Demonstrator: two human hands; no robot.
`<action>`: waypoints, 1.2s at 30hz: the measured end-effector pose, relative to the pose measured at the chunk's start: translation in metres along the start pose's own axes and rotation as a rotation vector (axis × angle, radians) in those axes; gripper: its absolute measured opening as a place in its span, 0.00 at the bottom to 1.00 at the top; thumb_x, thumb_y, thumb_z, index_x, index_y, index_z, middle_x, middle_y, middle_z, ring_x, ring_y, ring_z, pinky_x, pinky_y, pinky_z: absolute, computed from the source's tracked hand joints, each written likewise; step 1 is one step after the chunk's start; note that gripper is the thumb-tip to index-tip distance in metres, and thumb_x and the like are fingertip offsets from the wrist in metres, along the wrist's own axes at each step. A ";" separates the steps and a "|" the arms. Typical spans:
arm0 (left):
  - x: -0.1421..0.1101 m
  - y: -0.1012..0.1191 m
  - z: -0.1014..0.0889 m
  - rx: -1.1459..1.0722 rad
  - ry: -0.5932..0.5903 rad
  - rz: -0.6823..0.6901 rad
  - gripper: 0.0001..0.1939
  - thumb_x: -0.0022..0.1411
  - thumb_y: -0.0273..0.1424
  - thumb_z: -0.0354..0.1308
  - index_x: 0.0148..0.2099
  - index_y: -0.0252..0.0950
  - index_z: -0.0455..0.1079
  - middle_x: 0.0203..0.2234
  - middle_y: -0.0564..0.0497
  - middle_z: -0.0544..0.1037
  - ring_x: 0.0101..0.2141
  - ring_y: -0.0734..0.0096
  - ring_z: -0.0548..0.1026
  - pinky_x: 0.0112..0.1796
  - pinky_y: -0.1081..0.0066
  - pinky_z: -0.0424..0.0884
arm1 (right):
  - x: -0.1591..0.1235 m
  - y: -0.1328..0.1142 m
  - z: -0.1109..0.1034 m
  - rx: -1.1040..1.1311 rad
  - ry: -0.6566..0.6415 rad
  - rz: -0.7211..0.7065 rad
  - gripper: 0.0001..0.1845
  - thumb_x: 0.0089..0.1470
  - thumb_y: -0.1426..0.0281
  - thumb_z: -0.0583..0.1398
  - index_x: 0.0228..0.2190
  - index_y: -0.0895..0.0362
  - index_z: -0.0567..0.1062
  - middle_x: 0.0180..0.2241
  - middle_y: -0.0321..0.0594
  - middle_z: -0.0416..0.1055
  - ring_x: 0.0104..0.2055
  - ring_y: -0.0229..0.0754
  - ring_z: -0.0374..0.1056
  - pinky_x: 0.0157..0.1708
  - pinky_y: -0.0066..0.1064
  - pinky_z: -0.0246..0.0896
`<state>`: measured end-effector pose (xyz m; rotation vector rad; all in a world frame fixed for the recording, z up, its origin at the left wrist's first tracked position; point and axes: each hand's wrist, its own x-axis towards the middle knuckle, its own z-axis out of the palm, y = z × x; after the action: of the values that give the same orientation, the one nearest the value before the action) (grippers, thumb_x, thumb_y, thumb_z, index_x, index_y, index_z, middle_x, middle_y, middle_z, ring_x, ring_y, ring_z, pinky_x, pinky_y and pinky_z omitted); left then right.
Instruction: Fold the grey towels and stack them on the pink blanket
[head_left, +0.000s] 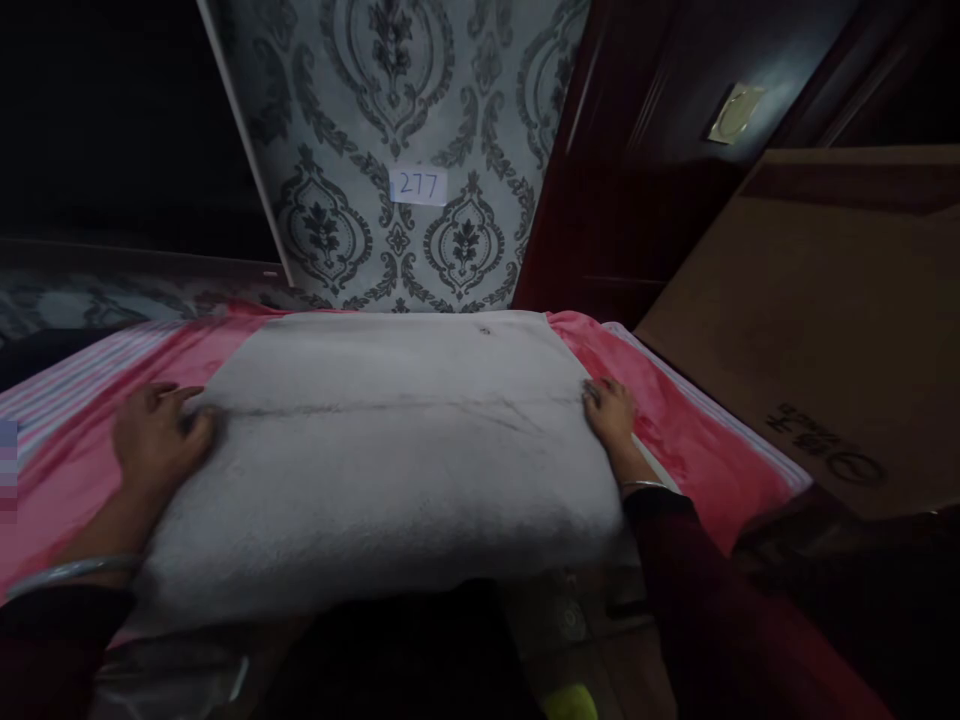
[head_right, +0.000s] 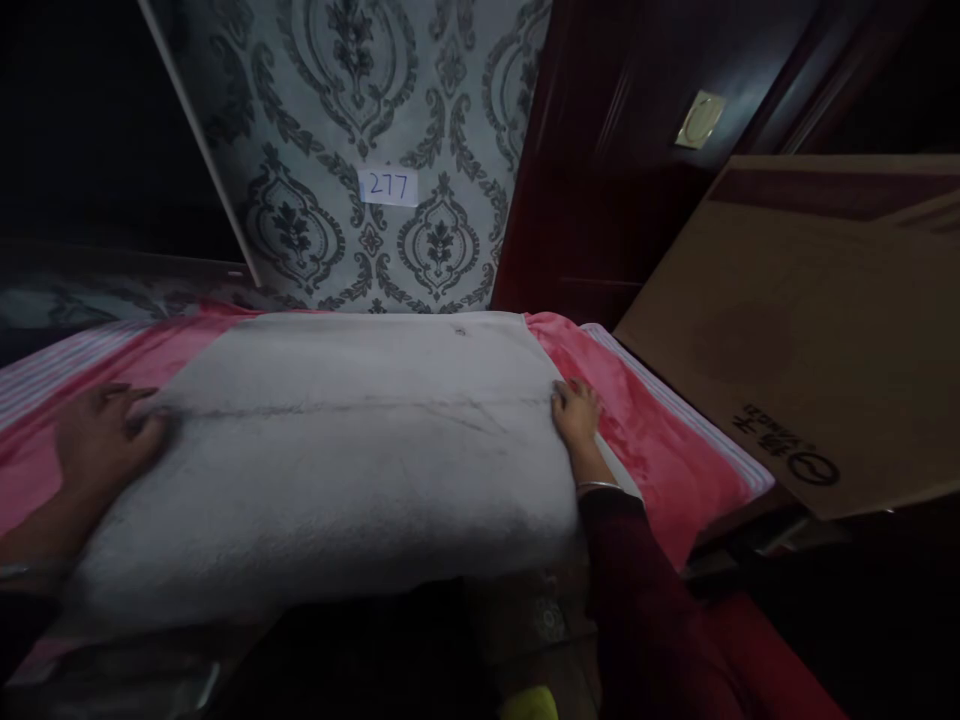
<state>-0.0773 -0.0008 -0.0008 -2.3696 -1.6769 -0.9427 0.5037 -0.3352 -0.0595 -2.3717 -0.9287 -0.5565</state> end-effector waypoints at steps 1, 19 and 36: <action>0.001 0.002 0.002 0.016 -0.024 0.105 0.30 0.60 0.46 0.44 0.54 0.34 0.74 0.58 0.35 0.71 0.61 0.42 0.66 0.60 0.45 0.62 | 0.000 -0.007 -0.001 0.002 -0.026 -0.068 0.21 0.58 0.65 0.57 0.50 0.54 0.80 0.57 0.50 0.71 0.59 0.57 0.62 0.57 0.51 0.59; 0.004 0.026 0.025 0.146 -0.388 0.395 0.12 0.63 0.35 0.50 0.42 0.39 0.74 0.48 0.41 0.77 0.50 0.52 0.71 0.52 0.56 0.66 | -0.021 -0.093 0.033 0.217 -0.223 -0.476 0.11 0.60 0.71 0.56 0.38 0.54 0.79 0.42 0.46 0.75 0.47 0.52 0.66 0.48 0.41 0.61; -0.003 0.011 0.040 -0.182 -0.266 0.454 0.08 0.64 0.35 0.54 0.38 0.37 0.70 0.37 0.42 0.74 0.42 0.55 0.69 0.45 0.57 0.65 | -0.025 -0.088 0.045 0.096 -0.139 -0.441 0.12 0.61 0.68 0.52 0.30 0.54 0.74 0.35 0.49 0.74 0.42 0.52 0.66 0.45 0.41 0.61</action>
<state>-0.0514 0.0091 -0.0312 -2.9250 -1.0633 -0.7498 0.4318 -0.2656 -0.0799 -2.1460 -1.5231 -0.4980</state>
